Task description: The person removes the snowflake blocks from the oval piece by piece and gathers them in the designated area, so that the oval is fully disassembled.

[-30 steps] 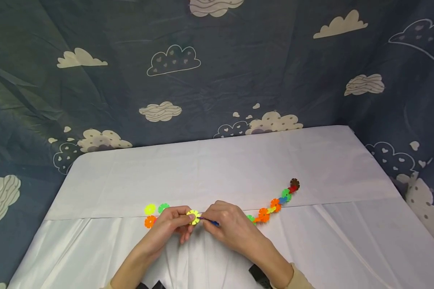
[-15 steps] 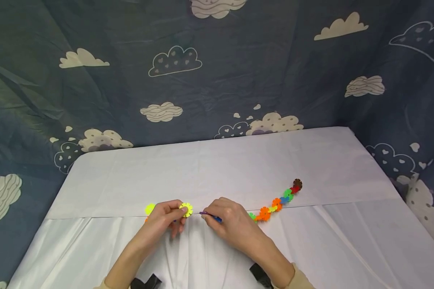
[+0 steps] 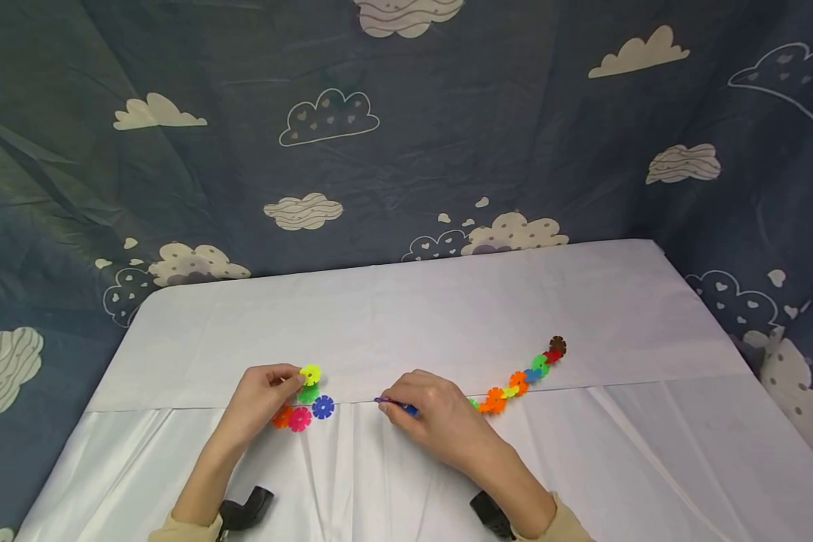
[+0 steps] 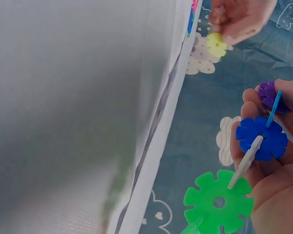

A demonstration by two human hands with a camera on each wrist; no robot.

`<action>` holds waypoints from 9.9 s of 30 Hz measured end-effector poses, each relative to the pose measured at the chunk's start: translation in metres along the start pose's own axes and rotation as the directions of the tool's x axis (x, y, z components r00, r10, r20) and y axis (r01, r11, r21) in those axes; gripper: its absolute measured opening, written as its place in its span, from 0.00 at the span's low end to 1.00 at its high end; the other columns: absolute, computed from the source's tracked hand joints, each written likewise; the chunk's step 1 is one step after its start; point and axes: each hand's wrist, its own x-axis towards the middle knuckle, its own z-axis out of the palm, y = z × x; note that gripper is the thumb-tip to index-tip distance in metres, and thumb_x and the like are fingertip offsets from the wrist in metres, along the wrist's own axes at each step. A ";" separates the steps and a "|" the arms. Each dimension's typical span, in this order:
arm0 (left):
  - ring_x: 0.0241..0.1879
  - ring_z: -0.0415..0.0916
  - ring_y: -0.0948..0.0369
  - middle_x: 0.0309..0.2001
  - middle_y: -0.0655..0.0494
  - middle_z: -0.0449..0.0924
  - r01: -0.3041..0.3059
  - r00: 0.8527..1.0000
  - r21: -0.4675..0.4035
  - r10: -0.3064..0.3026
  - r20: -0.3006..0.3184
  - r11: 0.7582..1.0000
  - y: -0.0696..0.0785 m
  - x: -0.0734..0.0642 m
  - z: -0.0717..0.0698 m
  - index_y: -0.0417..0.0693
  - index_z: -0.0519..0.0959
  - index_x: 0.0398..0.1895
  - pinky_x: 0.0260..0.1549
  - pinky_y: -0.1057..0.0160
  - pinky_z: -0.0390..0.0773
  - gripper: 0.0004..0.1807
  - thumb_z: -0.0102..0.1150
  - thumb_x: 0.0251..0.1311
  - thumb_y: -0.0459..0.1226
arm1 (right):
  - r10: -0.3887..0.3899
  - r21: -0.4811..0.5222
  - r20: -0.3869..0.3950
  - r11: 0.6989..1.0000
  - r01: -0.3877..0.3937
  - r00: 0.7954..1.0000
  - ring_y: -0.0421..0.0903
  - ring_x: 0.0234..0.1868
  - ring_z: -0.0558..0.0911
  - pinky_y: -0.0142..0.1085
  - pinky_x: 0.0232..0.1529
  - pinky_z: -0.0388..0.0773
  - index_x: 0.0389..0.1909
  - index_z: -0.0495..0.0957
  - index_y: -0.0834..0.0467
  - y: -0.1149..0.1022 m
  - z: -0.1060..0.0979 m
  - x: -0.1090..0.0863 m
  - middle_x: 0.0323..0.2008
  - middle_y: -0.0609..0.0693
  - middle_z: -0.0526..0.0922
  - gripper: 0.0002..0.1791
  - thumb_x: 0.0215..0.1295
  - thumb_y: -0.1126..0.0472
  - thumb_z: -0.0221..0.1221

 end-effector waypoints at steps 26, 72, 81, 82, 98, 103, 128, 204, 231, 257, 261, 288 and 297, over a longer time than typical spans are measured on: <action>0.18 0.67 0.57 0.26 0.44 0.79 -0.051 0.987 -0.177 0.076 0.143 0.983 0.003 -0.001 0.007 0.40 0.85 0.43 0.18 0.66 0.69 0.08 0.60 0.63 0.32 | 0.036 0.026 0.059 0.999 -0.037 0.998 0.33 0.36 0.78 0.29 0.39 0.78 0.38 0.86 0.53 0.003 0.000 -0.002 0.34 0.35 0.81 0.04 0.65 0.61 0.65; 0.31 0.76 0.66 0.36 0.59 0.83 -0.826 0.560 -0.042 0.826 0.066 0.563 0.024 -0.022 0.052 0.48 0.82 0.27 0.23 0.76 0.70 0.12 0.68 0.52 0.22 | 0.309 0.207 0.353 0.894 -0.396 0.883 0.36 0.42 0.80 0.37 0.44 0.78 0.46 0.80 0.41 0.004 -0.010 -0.002 0.40 0.32 0.82 0.10 0.66 0.49 0.64; 0.32 0.74 0.70 0.39 0.66 0.80 -0.801 0.595 0.010 0.793 0.130 0.599 0.025 -0.024 0.052 0.50 0.84 0.32 0.23 0.76 0.69 0.10 0.68 0.55 0.25 | 0.267 0.294 0.346 0.880 -0.374 0.899 0.40 0.41 0.80 0.37 0.42 0.77 0.40 0.80 0.39 0.002 -0.009 -0.003 0.37 0.38 0.83 0.03 0.68 0.49 0.61; 0.32 0.74 0.69 0.39 0.66 0.80 -0.808 0.585 0.007 0.801 0.128 0.589 0.025 -0.024 0.052 0.50 0.84 0.32 0.23 0.76 0.70 0.11 0.68 0.55 0.25 | 0.259 0.306 0.346 0.878 -0.369 0.902 0.40 0.41 0.80 0.37 0.42 0.77 0.40 0.80 0.40 0.002 -0.009 -0.003 0.37 0.39 0.83 0.02 0.68 0.50 0.61; 0.33 0.77 0.63 0.38 0.56 0.82 -0.807 0.554 -0.163 0.823 0.128 0.568 0.019 -0.020 0.050 0.46 0.86 0.33 0.26 0.71 0.74 0.12 0.66 0.54 0.21 | 0.198 0.384 0.380 0.855 -0.349 0.903 0.42 0.36 0.79 0.39 0.38 0.77 0.37 0.83 0.51 0.002 -0.008 -0.001 0.33 0.50 0.84 0.09 0.71 0.51 0.59; 0.32 0.76 0.64 0.37 0.57 0.83 -0.802 0.563 -0.161 0.818 0.119 0.575 0.017 -0.019 0.050 0.46 0.86 0.32 0.24 0.72 0.71 0.12 0.66 0.53 0.21 | 0.211 0.366 0.349 0.866 -0.340 0.913 0.42 0.35 0.78 0.38 0.35 0.76 0.34 0.83 0.51 0.000 -0.006 -0.002 0.31 0.46 0.83 0.08 0.70 0.52 0.60; 0.31 0.76 0.65 0.38 0.59 0.83 -0.820 0.553 -0.121 0.829 0.088 0.560 0.021 -0.019 0.047 0.48 0.86 0.31 0.23 0.74 0.71 0.13 0.65 0.55 0.21 | 0.170 0.309 0.192 0.924 -0.224 0.967 0.38 0.31 0.77 0.34 0.33 0.75 0.29 0.82 0.49 -0.002 0.001 -0.003 0.28 0.36 0.79 0.08 0.69 0.57 0.61; 0.27 0.72 0.66 0.33 0.69 0.78 -0.443 0.889 0.124 0.419 0.183 0.888 0.032 -0.028 0.035 0.49 0.85 0.43 0.23 0.66 0.74 0.07 0.65 0.62 0.34 | 0.237 0.215 0.242 0.933 -0.290 0.941 0.39 0.34 0.76 0.33 0.37 0.74 0.38 0.82 0.51 0.000 -0.001 -0.002 0.35 0.43 0.81 0.09 0.75 0.57 0.54; 0.24 0.70 0.67 0.29 0.66 0.77 -0.585 0.802 0.179 0.597 -0.016 0.791 0.038 -0.042 0.072 0.48 0.85 0.28 0.21 0.71 0.70 0.06 0.72 0.51 0.29 | 0.299 0.148 0.217 0.931 -0.334 0.929 0.36 0.49 0.80 0.40 0.51 0.78 0.56 0.81 0.51 -0.005 0.002 -0.003 0.49 0.37 0.83 0.19 0.72 0.46 0.56; 0.12 0.55 0.62 0.16 0.50 0.67 0.040 0.899 -0.446 0.163 0.407 0.894 0.033 -0.032 0.061 0.25 0.71 0.30 0.11 0.70 0.53 0.17 0.54 0.70 0.36 | -0.024 -0.049 0.061 0.998 0.027 0.998 0.35 0.41 0.78 0.30 0.41 0.78 0.39 0.86 0.52 0.000 0.007 -0.004 0.39 0.37 0.82 0.05 0.64 0.64 0.64; 0.12 0.57 0.61 0.18 0.49 0.69 0.023 0.887 -0.477 0.202 0.416 0.878 0.033 -0.032 0.060 0.21 0.68 0.31 0.11 0.70 0.55 0.18 0.53 0.69 0.34 | -0.054 -0.017 0.054 0.998 0.055 0.997 0.35 0.40 0.78 0.28 0.40 0.77 0.38 0.85 0.53 0.000 0.008 -0.003 0.39 0.37 0.82 0.05 0.65 0.65 0.63; 0.12 0.67 0.62 0.18 0.51 0.72 0.039 0.879 -0.531 0.224 0.421 0.846 0.033 -0.031 0.059 0.25 0.70 0.30 0.13 0.70 0.68 0.15 0.52 0.70 0.33 | -0.128 -0.034 -0.064 0.991 0.126 0.990 0.35 0.33 0.77 0.23 0.33 0.72 0.36 0.87 0.55 -0.003 0.012 -0.003 0.32 0.39 0.84 0.06 0.60 0.68 0.65; 0.15 0.70 0.61 0.22 0.49 0.75 0.079 0.902 -0.564 0.182 0.392 0.822 0.035 -0.032 0.061 0.28 0.72 0.31 0.14 0.70 0.71 0.14 0.54 0.69 0.34 | -0.074 -0.064 -0.080 0.996 0.069 0.994 0.33 0.35 0.77 0.24 0.33 0.74 0.35 0.86 0.54 -0.005 0.011 -0.002 0.32 0.40 0.84 0.06 0.66 0.62 0.61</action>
